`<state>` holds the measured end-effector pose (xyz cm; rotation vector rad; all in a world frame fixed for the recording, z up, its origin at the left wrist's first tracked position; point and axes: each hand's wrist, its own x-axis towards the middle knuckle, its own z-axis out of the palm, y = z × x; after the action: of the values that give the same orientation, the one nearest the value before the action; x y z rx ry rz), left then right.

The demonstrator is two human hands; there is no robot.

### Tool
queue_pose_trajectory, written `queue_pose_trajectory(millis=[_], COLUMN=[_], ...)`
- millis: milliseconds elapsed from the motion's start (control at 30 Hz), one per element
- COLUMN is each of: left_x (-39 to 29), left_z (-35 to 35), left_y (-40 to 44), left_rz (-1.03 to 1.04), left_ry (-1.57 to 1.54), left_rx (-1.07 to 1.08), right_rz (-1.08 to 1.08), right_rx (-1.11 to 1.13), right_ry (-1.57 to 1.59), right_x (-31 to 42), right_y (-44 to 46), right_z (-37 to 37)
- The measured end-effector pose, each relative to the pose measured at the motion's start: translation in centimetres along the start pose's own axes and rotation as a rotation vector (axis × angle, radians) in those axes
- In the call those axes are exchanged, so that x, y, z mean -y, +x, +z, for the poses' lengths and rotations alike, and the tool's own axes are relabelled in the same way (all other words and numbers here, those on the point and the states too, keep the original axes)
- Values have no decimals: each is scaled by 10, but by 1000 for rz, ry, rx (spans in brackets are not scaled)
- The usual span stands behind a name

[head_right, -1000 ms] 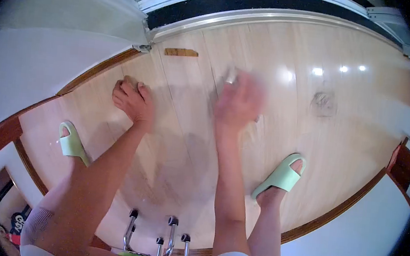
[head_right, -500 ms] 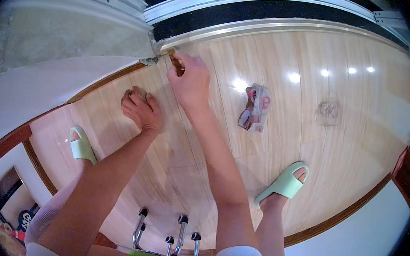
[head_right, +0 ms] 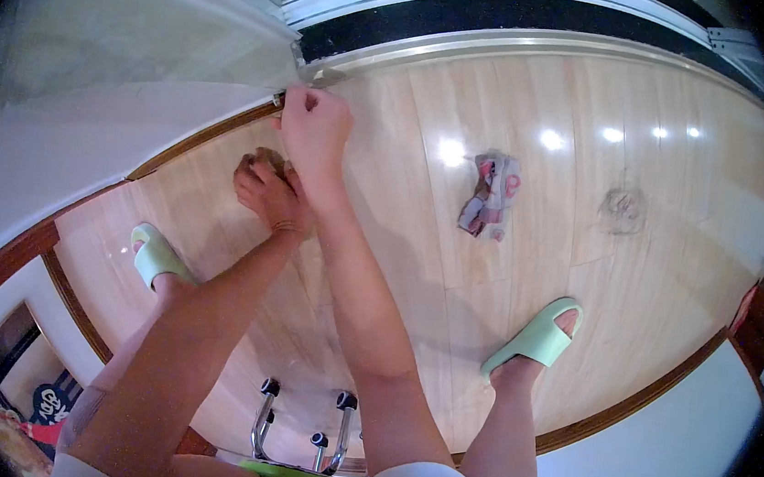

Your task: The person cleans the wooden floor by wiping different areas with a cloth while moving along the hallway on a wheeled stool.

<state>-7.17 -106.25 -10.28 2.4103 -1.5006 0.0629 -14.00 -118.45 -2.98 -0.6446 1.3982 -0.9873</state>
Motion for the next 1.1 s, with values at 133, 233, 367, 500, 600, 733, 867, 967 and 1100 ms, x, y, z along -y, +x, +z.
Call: queue_pose_trajectory(millis=[133, 233, 367, 500, 600, 733, 867, 967, 1100], left_x=[-1, -4, -9, -4, 4, -2, -7, -8, -9], left_z=[-1, -4, -5, 8, 11, 1, -6, -6, -2], left_y=[0, 1, 2, 0, 0, 1, 1, 1, 1], left_rz=[13, 7, -8, -25, -47, -7, 24, 46, 46], left_ry=[-9, -12, 46, 75, 82, 27, 7, 22, 58], left_rx=[-14, 8, -44, -46, -6, -21, -32, -69, -90], right_rz=[-136, -225, -464, -414, -456, -495, -407, -347, -238], right_rx=[18, 61, 42, 70, 1, 46, 170, 79, 176], right_ry=[-84, -148, -315, -453, -543, -542, -529, -323, -267], right_x=[-19, -19, -35, -7, -5, -9, -3, -17, -11], right_y=[-5, -13, -12, -21, -26, -11, -4, -3, 1], right_z=[-4, -13, -12, -13, -2, -8, -20, -15, -21])
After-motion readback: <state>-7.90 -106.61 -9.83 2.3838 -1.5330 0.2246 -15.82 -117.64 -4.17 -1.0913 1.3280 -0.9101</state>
